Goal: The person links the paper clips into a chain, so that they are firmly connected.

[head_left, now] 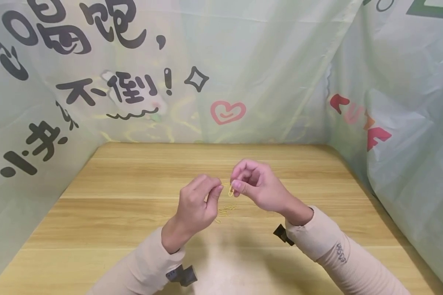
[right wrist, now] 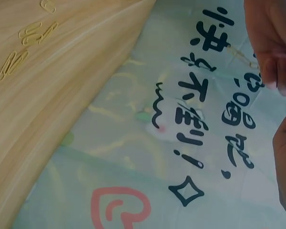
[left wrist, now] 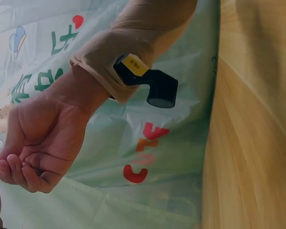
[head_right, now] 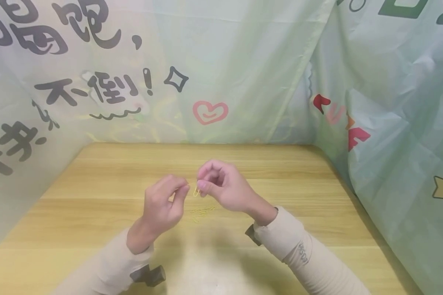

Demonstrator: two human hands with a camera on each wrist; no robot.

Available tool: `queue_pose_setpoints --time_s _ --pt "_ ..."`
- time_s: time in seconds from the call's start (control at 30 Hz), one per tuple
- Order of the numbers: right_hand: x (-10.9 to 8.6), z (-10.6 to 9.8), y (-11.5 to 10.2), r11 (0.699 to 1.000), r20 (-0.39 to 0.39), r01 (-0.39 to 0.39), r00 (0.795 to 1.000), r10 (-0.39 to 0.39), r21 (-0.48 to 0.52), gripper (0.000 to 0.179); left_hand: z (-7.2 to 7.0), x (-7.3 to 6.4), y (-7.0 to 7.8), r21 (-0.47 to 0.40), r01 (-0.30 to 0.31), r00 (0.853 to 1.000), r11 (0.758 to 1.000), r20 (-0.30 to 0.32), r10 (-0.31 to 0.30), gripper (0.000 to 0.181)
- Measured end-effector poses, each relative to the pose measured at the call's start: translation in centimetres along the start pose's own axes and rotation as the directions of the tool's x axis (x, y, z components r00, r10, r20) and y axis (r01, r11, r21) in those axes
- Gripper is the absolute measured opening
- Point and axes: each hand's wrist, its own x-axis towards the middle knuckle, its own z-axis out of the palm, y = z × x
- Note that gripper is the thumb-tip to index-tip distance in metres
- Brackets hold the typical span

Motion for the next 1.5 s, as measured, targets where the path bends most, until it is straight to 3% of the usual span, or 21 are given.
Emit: queue_pose_setpoints --time_s 0.5,0.7,0.83,1.13,1.27,1.5 --pt "0.0 -0.6 -0.3 0.998 -0.01 0.065 0.998 -0.064 0.013 0.007 0.0 0.3 0.4 -0.04 -0.055 0.998 0.998 -0.028 0.054 0.021" --pt "0.0 -0.5 -0.1 0.996 -0.01 0.091 0.996 -0.091 -0.004 0.019 0.1 0.3 0.4 -0.038 -0.072 0.997 0.997 -0.033 0.071 0.02" --pt "0.0 -0.3 0.0 0.991 -0.025 0.122 0.992 -0.124 -0.062 0.008 0.0 0.3 0.4 -0.027 -0.079 0.996 0.997 -0.035 0.078 0.02" --pt "-0.2 0.4 -0.6 0.971 -0.035 0.161 0.985 -0.17 -0.176 0.019 0.0 0.3 0.8 0.031 -0.084 0.995 0.996 -0.043 0.085 0.022" --pt "-0.2 0.6 -0.5 0.97 -0.016 0.168 0.985 -0.174 -0.175 0.016 -0.1 0.3 0.7 0.038 -0.082 0.996 0.996 -0.034 0.084 0.019" --pt "-0.3 0.7 -0.3 0.982 0.091 0.169 0.983 -0.161 -0.089 0.01 -0.2 0.0 0.4 0.069 -0.065 0.997 0.995 -0.029 0.068 0.021"
